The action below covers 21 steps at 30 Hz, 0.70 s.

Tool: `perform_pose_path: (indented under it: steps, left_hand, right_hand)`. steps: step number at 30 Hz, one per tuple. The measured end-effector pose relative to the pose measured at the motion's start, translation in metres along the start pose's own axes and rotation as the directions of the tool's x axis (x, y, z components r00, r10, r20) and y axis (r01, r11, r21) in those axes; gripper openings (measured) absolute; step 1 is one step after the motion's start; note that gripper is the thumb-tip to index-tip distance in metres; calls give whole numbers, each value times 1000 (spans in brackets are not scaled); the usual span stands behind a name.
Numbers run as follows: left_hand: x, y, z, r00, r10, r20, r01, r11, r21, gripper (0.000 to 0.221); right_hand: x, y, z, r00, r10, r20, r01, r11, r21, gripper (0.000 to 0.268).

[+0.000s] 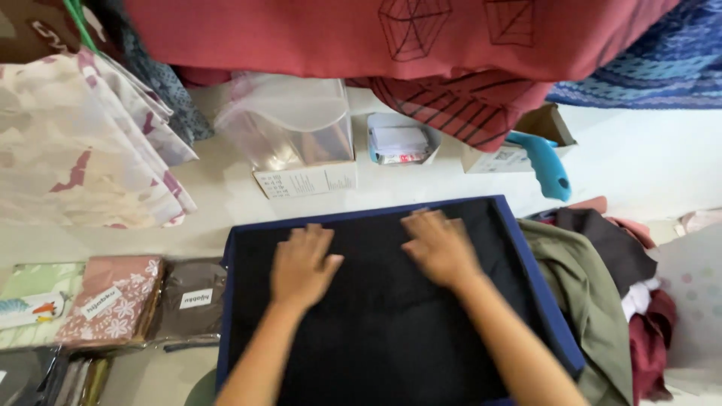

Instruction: The person cleans a black cloth with a lint roller, folds it neatly, and then slides it into a clear plastic packaging bag.

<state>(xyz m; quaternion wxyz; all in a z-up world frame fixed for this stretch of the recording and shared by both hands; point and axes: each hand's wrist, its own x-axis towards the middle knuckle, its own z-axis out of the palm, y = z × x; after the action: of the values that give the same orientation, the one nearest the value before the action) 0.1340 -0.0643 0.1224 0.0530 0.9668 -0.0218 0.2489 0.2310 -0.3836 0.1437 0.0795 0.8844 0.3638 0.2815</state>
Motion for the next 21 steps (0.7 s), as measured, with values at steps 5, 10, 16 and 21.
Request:
perform_pose_path:
  steps: [5, 10, 16, 21]
  left_hand:
    - [-45, -100, -26, 938, -291, 189, 256, 948, 187, 62]
    - [-59, -8, -89, 957, -284, -60, 289, 909, 301, 49]
    - [-124, 84, -58, 955, -13, 298, 74, 978, -193, 60]
    - [-190, 3, -107, 968, -165, 191, 143, 982, 127, 57]
  right_hand:
    - [-84, 104, 11, 767, 518, 379, -555, 832, -14, 65]
    - [-54, -6, -90, 972, 225, -75, -235, 951, -200, 48]
    - [-99, -129, -100, 974, 53, 220, -130, 927, 352, 58]
    - [-215, -13, -98, 928, 371, -35, -365, 923, 123, 51]
